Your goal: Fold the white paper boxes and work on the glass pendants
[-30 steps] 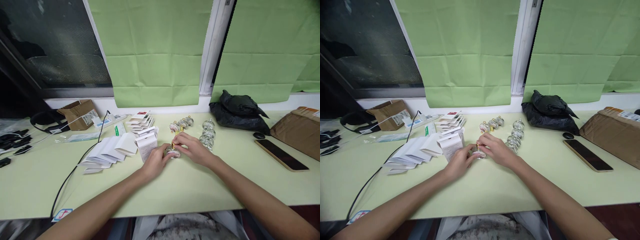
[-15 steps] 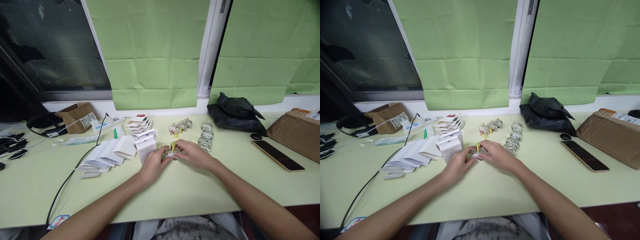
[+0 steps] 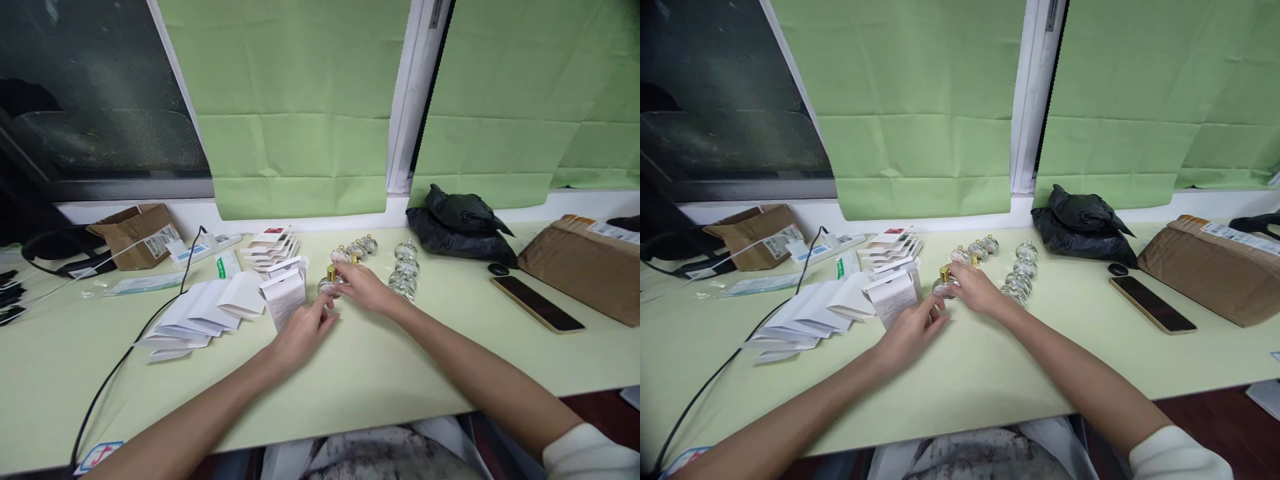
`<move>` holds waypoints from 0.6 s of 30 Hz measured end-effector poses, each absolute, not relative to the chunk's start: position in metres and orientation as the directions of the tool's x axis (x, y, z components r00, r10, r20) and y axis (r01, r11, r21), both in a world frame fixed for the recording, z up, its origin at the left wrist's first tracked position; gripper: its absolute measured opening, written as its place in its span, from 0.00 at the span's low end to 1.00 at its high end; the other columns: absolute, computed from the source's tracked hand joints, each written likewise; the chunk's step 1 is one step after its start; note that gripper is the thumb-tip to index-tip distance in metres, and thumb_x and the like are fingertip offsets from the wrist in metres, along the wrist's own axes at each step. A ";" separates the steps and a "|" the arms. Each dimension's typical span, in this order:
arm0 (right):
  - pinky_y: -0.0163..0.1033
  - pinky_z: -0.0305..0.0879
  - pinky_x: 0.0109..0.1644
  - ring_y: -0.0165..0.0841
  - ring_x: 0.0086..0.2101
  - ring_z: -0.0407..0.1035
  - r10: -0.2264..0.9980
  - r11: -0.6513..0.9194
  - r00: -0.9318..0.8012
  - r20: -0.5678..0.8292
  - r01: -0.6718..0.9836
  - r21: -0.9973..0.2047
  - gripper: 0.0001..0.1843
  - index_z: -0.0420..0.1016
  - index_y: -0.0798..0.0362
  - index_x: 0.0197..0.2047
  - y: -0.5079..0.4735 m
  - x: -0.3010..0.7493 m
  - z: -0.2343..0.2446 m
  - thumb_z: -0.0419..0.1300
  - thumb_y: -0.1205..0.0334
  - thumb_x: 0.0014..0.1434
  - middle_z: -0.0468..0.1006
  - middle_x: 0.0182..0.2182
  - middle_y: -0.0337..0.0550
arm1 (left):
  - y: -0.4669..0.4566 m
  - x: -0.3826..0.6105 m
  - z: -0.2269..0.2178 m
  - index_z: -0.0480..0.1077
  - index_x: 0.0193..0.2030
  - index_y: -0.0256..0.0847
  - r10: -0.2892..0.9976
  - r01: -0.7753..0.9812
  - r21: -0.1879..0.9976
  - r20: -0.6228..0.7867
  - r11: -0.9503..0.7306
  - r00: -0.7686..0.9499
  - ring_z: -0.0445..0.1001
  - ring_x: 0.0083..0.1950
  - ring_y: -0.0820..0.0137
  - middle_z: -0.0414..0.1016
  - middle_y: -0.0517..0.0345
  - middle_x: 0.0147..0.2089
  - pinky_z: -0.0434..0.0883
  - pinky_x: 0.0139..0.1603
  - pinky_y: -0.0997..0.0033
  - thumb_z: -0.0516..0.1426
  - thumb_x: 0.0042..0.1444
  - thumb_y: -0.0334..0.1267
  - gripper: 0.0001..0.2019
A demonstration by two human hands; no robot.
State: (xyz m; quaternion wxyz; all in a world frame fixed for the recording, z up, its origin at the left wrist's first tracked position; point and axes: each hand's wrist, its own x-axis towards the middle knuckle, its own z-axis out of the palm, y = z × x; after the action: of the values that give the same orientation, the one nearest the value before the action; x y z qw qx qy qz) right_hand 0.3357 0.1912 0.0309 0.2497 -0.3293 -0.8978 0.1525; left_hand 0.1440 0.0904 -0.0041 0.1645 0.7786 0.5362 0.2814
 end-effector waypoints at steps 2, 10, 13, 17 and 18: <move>0.42 0.66 0.49 0.43 0.50 0.75 0.665 0.741 -0.656 0.358 0.515 -0.432 0.11 0.73 0.52 0.55 0.191 0.337 0.033 0.62 0.62 0.71 0.80 0.52 0.51 | 0.091 0.144 -0.004 0.67 0.50 0.45 0.929 0.744 0.558 0.254 -0.369 0.270 0.77 0.33 0.65 0.78 0.61 0.35 0.64 0.34 0.69 0.54 0.71 0.42 0.07; 0.40 0.67 0.42 0.37 0.37 0.75 0.651 0.740 -0.460 0.604 0.562 -0.370 0.06 0.73 0.48 0.48 0.154 0.416 0.057 0.55 0.62 0.75 0.80 0.40 0.43 | 0.092 0.144 -0.006 0.68 0.53 0.47 0.918 0.746 0.535 0.231 -0.397 0.323 0.76 0.34 0.67 0.79 0.62 0.37 0.64 0.36 0.69 0.53 0.73 0.42 0.07; 0.38 0.65 0.40 0.35 0.35 0.73 0.582 0.764 -0.420 0.696 0.575 -0.292 0.06 0.70 0.49 0.45 0.132 0.448 0.041 0.53 0.65 0.76 0.77 0.37 0.42 | 0.092 0.145 -0.006 0.69 0.54 0.47 0.916 0.747 0.529 0.235 -0.402 0.326 0.77 0.35 0.67 0.80 0.61 0.37 0.64 0.36 0.70 0.52 0.73 0.43 0.08; 0.37 0.64 0.38 0.34 0.33 0.72 0.544 0.774 -0.460 0.702 0.599 -0.207 0.06 0.69 0.49 0.44 0.115 0.471 0.003 0.54 0.66 0.75 0.76 0.34 0.41 | 0.093 0.146 -0.004 0.69 0.55 0.46 0.912 0.742 0.531 0.237 -0.410 0.334 0.76 0.34 0.67 0.79 0.61 0.36 0.64 0.36 0.70 0.53 0.73 0.43 0.09; 0.37 0.63 0.37 0.33 0.32 0.72 0.547 0.767 -0.475 0.690 0.614 -0.186 0.07 0.69 0.49 0.42 0.113 0.475 -0.004 0.54 0.66 0.76 0.76 0.32 0.40 | 0.093 0.147 -0.003 0.69 0.54 0.46 0.913 0.741 0.532 0.233 -0.409 0.336 0.76 0.34 0.67 0.79 0.61 0.36 0.64 0.36 0.70 0.53 0.73 0.43 0.09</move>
State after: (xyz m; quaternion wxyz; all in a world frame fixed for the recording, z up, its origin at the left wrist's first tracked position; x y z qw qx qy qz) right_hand 0.4747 0.1130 -0.0041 0.3850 -0.3384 -0.8575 -0.0437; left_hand 0.1467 0.0934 -0.0034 0.1684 0.7999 0.5170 0.2542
